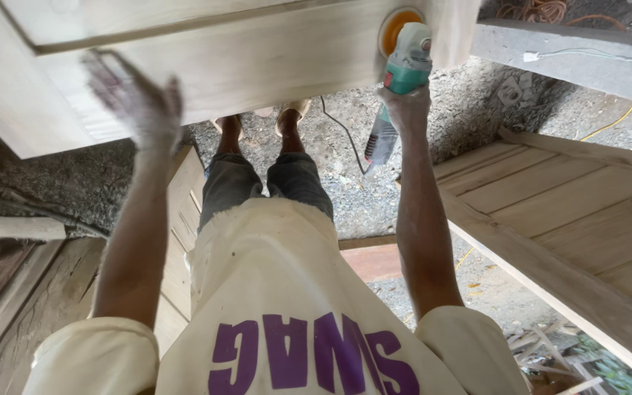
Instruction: The person uses a handheld electric sander to smooth the surface of a large wooden door. They systematically move the sander across the flat panels and edges of the door, occasionally pausing to wipe the surface with their hand to check the finish.
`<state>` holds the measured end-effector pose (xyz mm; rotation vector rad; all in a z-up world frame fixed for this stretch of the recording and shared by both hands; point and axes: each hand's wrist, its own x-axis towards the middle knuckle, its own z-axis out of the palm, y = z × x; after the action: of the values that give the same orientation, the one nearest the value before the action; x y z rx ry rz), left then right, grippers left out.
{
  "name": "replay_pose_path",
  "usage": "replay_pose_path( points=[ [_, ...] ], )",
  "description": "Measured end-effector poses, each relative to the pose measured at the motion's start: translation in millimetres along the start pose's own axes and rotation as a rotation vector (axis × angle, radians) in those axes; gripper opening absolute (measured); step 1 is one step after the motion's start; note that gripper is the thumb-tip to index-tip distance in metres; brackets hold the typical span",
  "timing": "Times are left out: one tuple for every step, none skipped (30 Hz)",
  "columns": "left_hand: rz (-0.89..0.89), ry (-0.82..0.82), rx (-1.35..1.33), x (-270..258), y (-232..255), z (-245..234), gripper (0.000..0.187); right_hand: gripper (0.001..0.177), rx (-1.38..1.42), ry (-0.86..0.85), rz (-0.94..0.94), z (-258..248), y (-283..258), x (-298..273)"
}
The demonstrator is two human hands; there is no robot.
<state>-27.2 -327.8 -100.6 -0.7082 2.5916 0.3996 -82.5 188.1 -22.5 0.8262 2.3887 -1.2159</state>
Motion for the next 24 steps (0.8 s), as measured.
replay_pose_path(
  points=[
    [0.234,0.076,-0.072,-14.8,5.2,1.3,0.116,0.079,-0.05,0.024,-0.004,11.1,-7.9,-5.0],
    [0.471,0.147,-0.142,-26.9,13.0,2.0,0.115,0.077,-0.099,0.049,-0.009,18.7,-16.9,-10.9],
    [0.628,0.251,0.115,-37.3,24.7,3.3,0.109,0.075,-0.143,0.047,-0.024,38.8,-27.7,-18.4],
    [0.473,-0.227,-0.003,-49.0,34.1,3.2,0.098,0.075,-0.172,0.014,-0.052,57.8,-37.5,-32.7],
    [0.604,-0.21,0.021,-58.0,40.8,2.5,0.098,0.075,-0.194,0.008,-0.082,70.2,-48.1,-46.4],
    [0.735,-0.196,0.048,-60.6,35.9,-1.6,0.097,0.076,-0.214,0.003,-0.111,88.4,-61.0,-54.9],
    [0.74,-0.131,0.048,-57.2,23.5,-6.5,0.097,0.076,-0.259,-0.019,-0.152,107.0,-72.5,-65.0],
    [0.744,-0.065,0.048,-51.8,7.4,-10.2,0.096,0.077,-0.302,-0.041,-0.192,129.4,-83.1,-75.7],
    [0.748,-0.014,0.044,-54.2,-11.9,-11.7,0.095,0.078,-0.353,-0.066,-0.221,148.8,-89.6,-93.3],
    [0.674,0.096,0.233,-42.5,-31.5,-13.7,0.089,0.08,-0.401,-0.1,-0.199,168.8,-96.0,-107.9],
    [0.584,0.212,0.425,-28.2,-54.2,-18.0,0.082,0.082,-0.446,-0.14,-0.189,191.8,-103.9,-117.1],
    [0.461,0.046,0.305,-25.1,-86.2,-27.4,0.075,0.075,-0.521,-0.19,-0.212,215.4,-110.1,-130.6],
    [0.344,-0.109,0.179,-16.6,-117.5,-39.9,0.068,0.067,-0.595,-0.226,-0.234,235.2,-116.6,-142.1],
    [0.391,0.001,0.198,-10.4,-147.2,-52.9,0.067,0.067,-0.583,-0.286,-0.291,253.8,-122.8,-155.6],
    [0.442,0.11,0.215,-4.3,-169.7,-61.9,0.066,0.067,-0.572,-0.342,-0.344,273.3,-129.1,-170.3],
    [0.353,0.026,0.257,3.0,-189.5,-70.6,0.064,0.065,-0.555,-0.377,-0.363,292.5,-136.1,-183.1],
    [0.262,-0.061,0.299,8.3,-209.9,-80.5,0.062,0.064,-0.537,-0.416,-0.382,310.9,-142.9,-197.1],
    [0.259,-0.039,0.326,11.4,-225.3,-86.2,0.064,0.068,-0.524,-0.403,-0.461,325.8,-147.9,-211.3],
    [0.262,-0.018,0.349,16.5,-238.0,-90.6,0.065,0.072,-0.513,-0.384,-0.537,337.3,-151.6,-222.6],
    [0.264,0.004,0.371,21.7,-248.5,-93.5,0.067,0.077,-0.473,-0.367,-0.597,350.3,-155.9,-232.9],
    [0.289,0.064,0.435,24.2,-255.8,-92.6,0.067,0.081,-0.439,-0.339,-0.654,358.5,-158.6,-237.9],
    [0.313,0.127,0.497,21.5,-262.6,-91.9,0.067,0.08,-0.514,-0.396,-0.62,363.2,-159.9,-239.2],
    [0.32,0.12,0.508,24.8,-260.1,-86.6,0.068,0.079,-0.584,-0.462,-0.581,366.2,-159.9,-242.3],
    [0.328,0.114,0.518,27.9,-256.0,-82.4,0.069,0.078,-0.653,-0.528,-0.539,364.9,-157.3,-242.8]
  ],
)
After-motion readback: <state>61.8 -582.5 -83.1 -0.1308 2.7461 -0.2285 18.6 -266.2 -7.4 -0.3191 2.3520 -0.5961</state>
